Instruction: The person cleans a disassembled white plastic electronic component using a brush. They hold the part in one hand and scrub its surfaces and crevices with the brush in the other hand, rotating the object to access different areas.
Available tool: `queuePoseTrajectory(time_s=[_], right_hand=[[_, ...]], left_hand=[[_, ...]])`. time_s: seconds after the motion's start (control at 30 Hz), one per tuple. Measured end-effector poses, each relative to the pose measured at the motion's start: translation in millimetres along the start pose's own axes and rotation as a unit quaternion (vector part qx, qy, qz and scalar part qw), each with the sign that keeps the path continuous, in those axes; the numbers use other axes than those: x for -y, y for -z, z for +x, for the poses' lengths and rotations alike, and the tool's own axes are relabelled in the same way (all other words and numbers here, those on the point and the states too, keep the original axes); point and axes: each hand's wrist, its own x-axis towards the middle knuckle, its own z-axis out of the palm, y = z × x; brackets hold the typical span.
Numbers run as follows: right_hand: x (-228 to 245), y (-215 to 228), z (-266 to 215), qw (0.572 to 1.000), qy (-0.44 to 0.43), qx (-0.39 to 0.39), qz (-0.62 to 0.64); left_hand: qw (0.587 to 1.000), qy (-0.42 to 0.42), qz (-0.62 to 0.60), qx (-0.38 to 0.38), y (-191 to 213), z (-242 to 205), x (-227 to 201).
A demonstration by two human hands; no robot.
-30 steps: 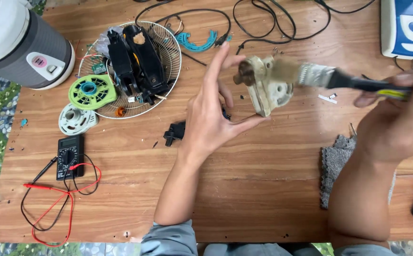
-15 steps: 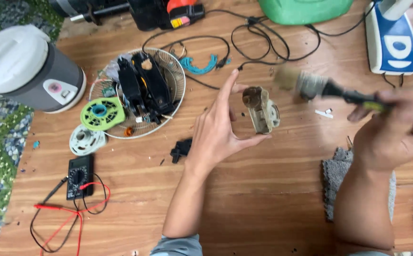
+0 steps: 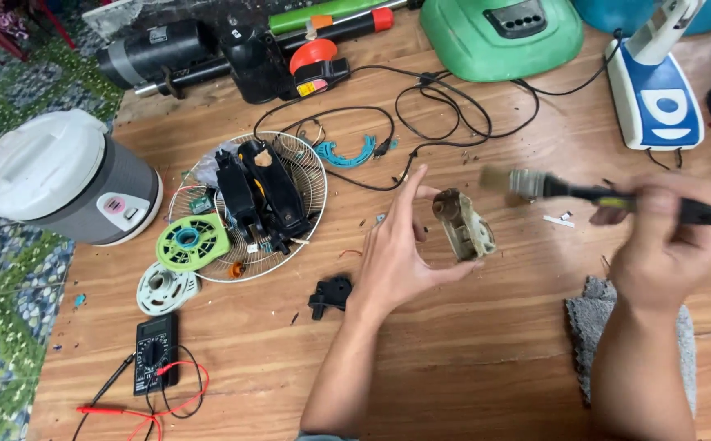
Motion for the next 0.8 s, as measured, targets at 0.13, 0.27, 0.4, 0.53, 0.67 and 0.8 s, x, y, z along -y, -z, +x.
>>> queuePoseTrajectory(time_s=[0.13,0.27,0.4,0.53,0.67,0.8], right_hand=[[5.4,11.8,1.8,0.995,-0.06,0.045,0.06],[-31.6,42.5,1.4,0.996,-0.049,0.024,0.072],[-31.5,53.0,7.2,0.993,-0.02,0.084,0.085],[-76.6,74.0,-2.7,0.978,-0.148,0.004,0.145],[-71.6,69.4,-0.3,0.974,-0.096,0.128,0.163],[-87.5,74.7,-0.6,0.97,-0.075,0.173,0.154]], left_hand=[[0.999,-0.01,-0.029,0.02,1.9,-2.6,0.1],[0.996,-0.062,-0.031,0.06,3.2,-8.9,-7.2],[0.983,-0.177,-0.015,0.04,-4.9,-17.9,-6.7],[0.984,-0.173,0.033,0.015,1.5,-25.5,-15.3],[0.981,-0.187,0.057,0.012,4.5,-35.0,-13.3],[0.975,-0.202,0.085,-0.023,5.2,-36.9,-6.7]])
